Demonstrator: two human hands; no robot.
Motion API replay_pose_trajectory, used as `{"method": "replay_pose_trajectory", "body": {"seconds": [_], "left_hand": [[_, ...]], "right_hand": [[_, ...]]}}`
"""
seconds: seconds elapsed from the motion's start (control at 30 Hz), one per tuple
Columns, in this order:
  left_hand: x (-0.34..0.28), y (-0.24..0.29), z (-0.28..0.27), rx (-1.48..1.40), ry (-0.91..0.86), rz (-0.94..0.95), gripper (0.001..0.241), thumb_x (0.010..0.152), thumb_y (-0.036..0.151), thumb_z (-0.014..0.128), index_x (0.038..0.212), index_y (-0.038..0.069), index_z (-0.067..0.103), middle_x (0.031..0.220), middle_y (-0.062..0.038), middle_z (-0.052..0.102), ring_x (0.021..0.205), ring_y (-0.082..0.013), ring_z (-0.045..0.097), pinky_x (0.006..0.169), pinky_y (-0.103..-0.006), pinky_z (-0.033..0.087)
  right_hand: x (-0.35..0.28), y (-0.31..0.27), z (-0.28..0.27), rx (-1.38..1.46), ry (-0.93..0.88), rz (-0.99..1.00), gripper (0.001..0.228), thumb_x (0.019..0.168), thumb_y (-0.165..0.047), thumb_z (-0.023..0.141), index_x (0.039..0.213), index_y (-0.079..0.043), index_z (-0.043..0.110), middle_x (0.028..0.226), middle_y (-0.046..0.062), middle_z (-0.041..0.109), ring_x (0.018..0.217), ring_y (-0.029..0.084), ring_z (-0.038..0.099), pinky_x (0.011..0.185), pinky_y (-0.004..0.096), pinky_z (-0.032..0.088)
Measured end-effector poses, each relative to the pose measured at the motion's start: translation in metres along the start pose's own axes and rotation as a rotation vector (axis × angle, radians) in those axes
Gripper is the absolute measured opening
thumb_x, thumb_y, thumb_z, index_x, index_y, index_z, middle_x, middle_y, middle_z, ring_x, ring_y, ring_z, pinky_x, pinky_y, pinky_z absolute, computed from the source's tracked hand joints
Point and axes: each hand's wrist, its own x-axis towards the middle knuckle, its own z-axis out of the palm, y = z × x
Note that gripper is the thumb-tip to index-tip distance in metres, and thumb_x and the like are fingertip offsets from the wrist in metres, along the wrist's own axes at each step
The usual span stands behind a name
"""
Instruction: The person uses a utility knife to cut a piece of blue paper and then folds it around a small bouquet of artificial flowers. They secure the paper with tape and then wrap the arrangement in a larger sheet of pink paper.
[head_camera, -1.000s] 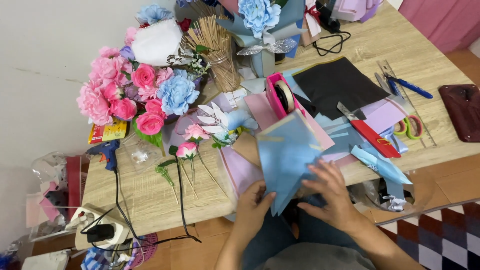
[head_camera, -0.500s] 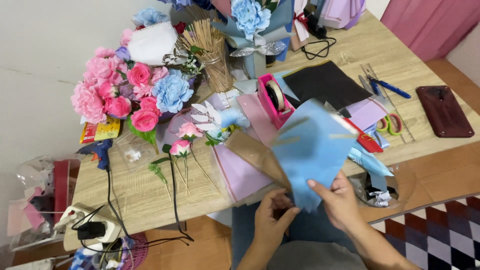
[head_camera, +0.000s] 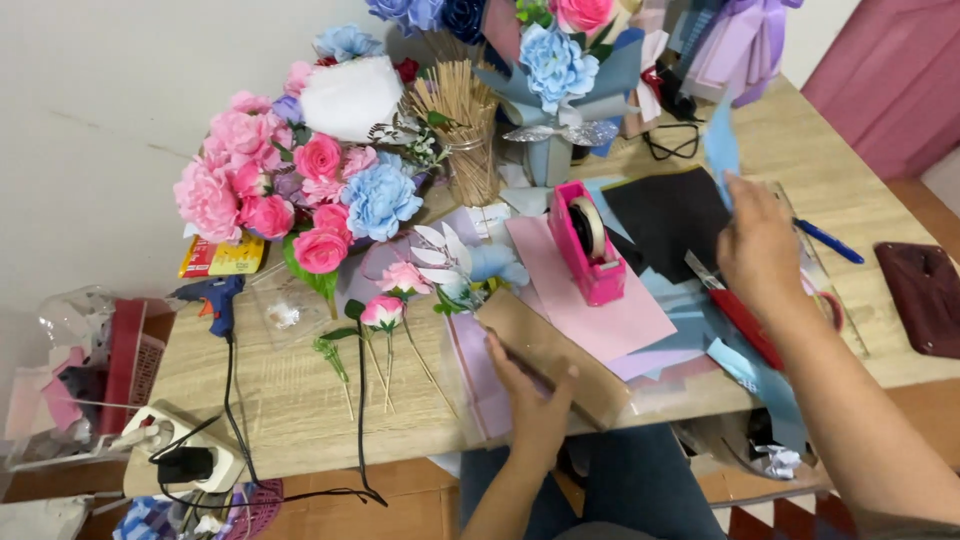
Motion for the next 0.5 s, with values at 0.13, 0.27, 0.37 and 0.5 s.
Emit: {"method": "replay_pose_trajectory", "body": {"seconds": [0.13,0.27,0.37,0.5], "left_hand": [[0.023,-0.011,0.007,-0.059,0.065,0.111,0.120,0.085,0.022,0.075,0.159,0.019,-0.019,0.172,-0.002,-0.021,0.159,-0.0207,-0.010,0.127,-0.0426,0.005],[0.045,-0.031,0.000,-0.450,0.141,0.074,0.120,0.080,0.001,0.073,0.161,0.028,-0.012,0.173,-0.002,0.009,0.151,-0.0192,0.032,0.117,-0.0398,0.037],[0.053,-0.041,-0.002,-0.488,0.179,0.085,0.120,0.077,-0.010,0.069,0.162,0.031,-0.006,0.170,-0.004,0.019,0.138,-0.0214,0.045,0.106,-0.0389,0.048],[0.048,-0.049,0.003,-0.303,0.168,0.168,0.113,0.080,-0.009,0.064,0.163,0.023,-0.005,0.150,-0.012,0.050,0.112,-0.0195,0.061,0.090,-0.0298,0.053]], "right_hand": [[-0.007,0.024,0.061,-0.274,-0.790,0.292,0.075,0.089,-0.049,0.059,0.158,-0.031,0.037,0.164,0.002,0.039,0.135,0.042,0.046,0.105,0.057,0.043],[-0.025,-0.025,0.029,-0.011,-0.497,0.138,0.050,0.093,-0.039,0.059,0.139,-0.021,0.055,0.145,0.008,0.053,0.130,0.035,0.051,0.105,0.054,0.043],[-0.053,-0.099,0.021,0.338,-0.389,0.113,0.029,0.096,-0.030,0.060,0.119,-0.016,0.072,0.115,0.007,0.076,0.102,0.023,0.071,0.089,0.038,0.058],[-0.086,-0.148,0.044,0.552,-0.521,0.078,0.078,0.079,-0.035,0.084,0.148,-0.015,0.053,0.141,0.007,0.066,0.129,0.027,0.058,0.109,0.043,0.047]]}}
